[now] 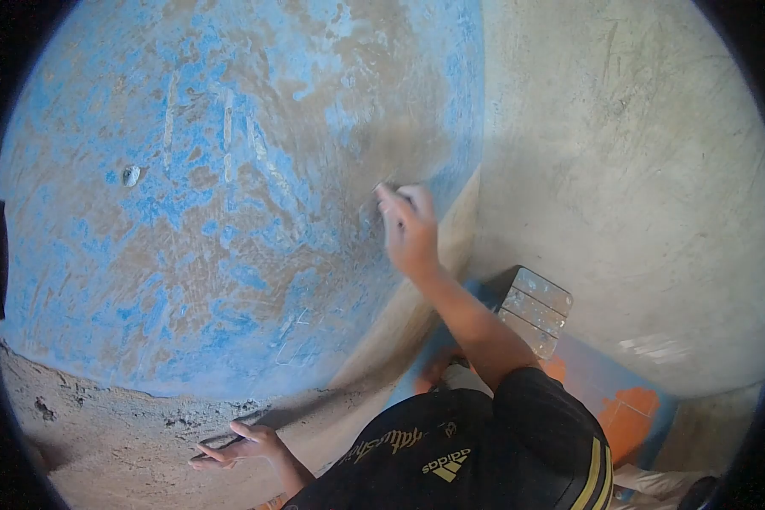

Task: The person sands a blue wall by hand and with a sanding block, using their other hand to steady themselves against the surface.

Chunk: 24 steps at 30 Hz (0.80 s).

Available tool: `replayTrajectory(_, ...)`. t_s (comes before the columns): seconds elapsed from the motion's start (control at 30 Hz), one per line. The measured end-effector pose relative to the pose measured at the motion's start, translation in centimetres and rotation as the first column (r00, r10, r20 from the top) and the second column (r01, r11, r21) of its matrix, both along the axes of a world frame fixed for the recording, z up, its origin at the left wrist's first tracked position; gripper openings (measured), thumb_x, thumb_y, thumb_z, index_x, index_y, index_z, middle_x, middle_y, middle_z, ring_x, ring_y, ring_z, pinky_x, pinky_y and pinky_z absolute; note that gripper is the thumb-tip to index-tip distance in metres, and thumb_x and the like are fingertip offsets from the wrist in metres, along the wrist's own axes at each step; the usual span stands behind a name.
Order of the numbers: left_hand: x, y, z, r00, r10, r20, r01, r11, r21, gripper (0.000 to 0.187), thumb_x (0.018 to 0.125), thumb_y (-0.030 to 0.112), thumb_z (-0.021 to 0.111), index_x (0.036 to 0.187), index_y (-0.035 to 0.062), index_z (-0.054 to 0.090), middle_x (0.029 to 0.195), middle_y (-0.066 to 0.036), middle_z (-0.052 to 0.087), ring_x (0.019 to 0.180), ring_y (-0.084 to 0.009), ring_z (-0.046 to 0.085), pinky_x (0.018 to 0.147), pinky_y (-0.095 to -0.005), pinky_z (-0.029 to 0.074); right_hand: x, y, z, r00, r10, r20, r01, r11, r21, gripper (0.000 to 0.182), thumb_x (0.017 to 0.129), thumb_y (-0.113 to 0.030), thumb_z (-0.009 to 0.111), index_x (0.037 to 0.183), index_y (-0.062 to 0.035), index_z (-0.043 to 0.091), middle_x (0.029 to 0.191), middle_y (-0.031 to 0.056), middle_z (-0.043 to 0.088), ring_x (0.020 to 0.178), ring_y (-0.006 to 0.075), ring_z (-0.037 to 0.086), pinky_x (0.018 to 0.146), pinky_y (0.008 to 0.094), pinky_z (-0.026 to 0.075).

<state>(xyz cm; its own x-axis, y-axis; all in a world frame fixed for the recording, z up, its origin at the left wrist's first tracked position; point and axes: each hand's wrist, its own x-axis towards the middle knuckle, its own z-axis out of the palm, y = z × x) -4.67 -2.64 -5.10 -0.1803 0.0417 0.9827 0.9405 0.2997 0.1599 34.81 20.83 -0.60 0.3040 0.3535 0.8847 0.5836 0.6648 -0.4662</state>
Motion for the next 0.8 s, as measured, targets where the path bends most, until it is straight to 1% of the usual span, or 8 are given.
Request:
replayTrajectory(0.03, 0.1, -0.1, 0.0, 1.000, -0.002, -0.002, 0.002, 1.000, -0.004, 0.082, 0.104, 0.058, 0.056, 0.160, 0.0026, 0.033, 0.172, -0.026, 0.008, 0.159, -0.0462, 0.001, 0.119, -0.0703, 0.012, -0.4, -0.6, 0.1, 0.999, 0.026, 0.031, -0.026, 0.999, 0.022, 0.034, 0.090, 0.007, 0.069, 0.121, -0.0040, 0.075, 0.101, 0.0122, 0.062, 0.091, 0.0306, 0.060, 0.080, 0.0388, 0.050)
replayTrajectory(0.13, 0.9, 0.3, 0.4, 1.000, 0.003, 0.025, -0.004, 1.000, 0.017, 0.082, 0.104, 0.059, 0.056, 0.159, 0.0022, 0.033, 0.171, -0.026, 0.009, 0.159, -0.0466, 0.002, 0.119, -0.0703, 0.012, 0.6, 0.2, -0.3, 0.994, -0.080, 0.072, 0.081, 0.997, -0.008, 0.032, 0.090, 0.007, 0.069, 0.121, -0.0035, 0.075, 0.101, 0.0124, 0.062, 0.093, 0.0311, 0.058, 0.081, 0.0391, 0.049)
replayTrajectory(0.23, 3.4, 0.9, 1.8, 0.993, -0.085, 0.078, 0.079, 0.994, 0.074, 0.083, 0.104, 0.059, 0.055, 0.159, 0.0015, 0.032, 0.171, -0.027, 0.008, 0.159, -0.0469, 0.003, 0.119, -0.0698, 0.012, 1.0, 1.3, -0.3, 0.992, -0.122, -0.042, 0.120, 0.992, -0.043, 0.031, 0.091, 0.006, 0.068, 0.120, -0.0033, 0.075, 0.101, 0.0124, 0.062, 0.095, 0.0309, 0.058, 0.081, 0.0397, 0.048)
replayTrajectory(0.33, 0.7, 0.0, 0.6, 1.000, -0.001, -0.008, 0.001, 1.000, -0.011, 0.083, 0.104, 0.059, 0.056, 0.159, 0.0016, 0.032, 0.171, -0.028, 0.008, 0.159, -0.0471, 0.004, 0.119, -0.0697, 0.013, -0.2, -0.1, -0.3, 0.997, -0.022, 0.069, 0.020, 0.999, 0.030, 0.031, 0.091, 0.004, 0.069, 0.120, -0.0034, 0.076, 0.101, 0.0122, 0.062, 0.095, 0.0306, 0.058, 0.082, 0.0400, 0.047)
replayTrajectory(0.53, 0.4, 0.0, 0.2, 1.000, -0.014, 0.009, 0.014, 1.000, -0.009, 0.085, 0.103, 0.059, 0.057, 0.159, 0.0008, 0.032, 0.170, -0.028, 0.007, 0.158, -0.0473, 0.004, 0.120, -0.0701, 0.013, 1.3, 0.4, 0.4, 0.995, -0.097, 0.016, 0.098, 0.993, -0.061, 0.032, 0.091, 0.004, 0.070, 0.122, -0.0039, 0.075, 0.102, 0.0113, 0.062, 0.095, 0.0295, 0.057, 0.085, 0.0400, 0.046)
replayTrajectory(0.63, 0.4, 0.0, 0.2, 1.000, -0.014, 0.001, 0.014, 1.000, -0.013, 0.085, 0.103, 0.059, 0.058, 0.158, 0.0004, 0.032, 0.170, -0.028, 0.007, 0.158, -0.0472, 0.004, 0.121, -0.0699, 0.013, -0.5, -1.2, 0.5, 0.991, -0.014, 0.133, 0.010, 1.000, 0.030, 0.032, 0.091, 0.005, 0.069, 0.122, -0.0043, 0.075, 0.101, 0.0104, 0.062, 0.094, 0.0288, 0.057, 0.084, 0.0389, 0.045)
replayTrajectory(0.73, 0.5, -0.1, 0.2, 1.000, -0.003, 0.002, 0.003, 0.999, -0.035, 0.078, 0.106, 0.053, 0.053, 0.160, 0.0019, 0.027, 0.172, -0.026, 0.004, 0.160, -0.0459, 0.000, 0.123, -0.0704, 0.006, 0.7, 0.6, -0.1, 0.995, -0.098, -0.021, 0.097, 0.994, -0.039, 0.033, 0.090, 0.005, 0.070, 0.121, -0.0049, 0.075, 0.100, 0.0102, 0.062, 0.093, 0.0291, 0.057, 0.084, 0.0384, 0.045)
replayTrajectory(0.8, 0.7, -0.2, 0.5, 1.000, -0.011, -0.013, 0.011, 0.999, -0.038, 0.078, 0.106, 0.052, 0.053, 0.160, 0.0023, 0.027, 0.172, -0.026, 0.003, 0.160, -0.0458, 0.000, 0.123, -0.0704, 0.006, 0.8, 0.5, -0.3, 0.993, -0.111, -0.027, 0.109, 0.992, -0.062, 0.033, 0.090, 0.004, 0.070, 0.121, -0.0051, 0.075, 0.100, 0.0103, 0.062, 0.093, 0.0293, 0.057, 0.083, 0.0386, 0.046)
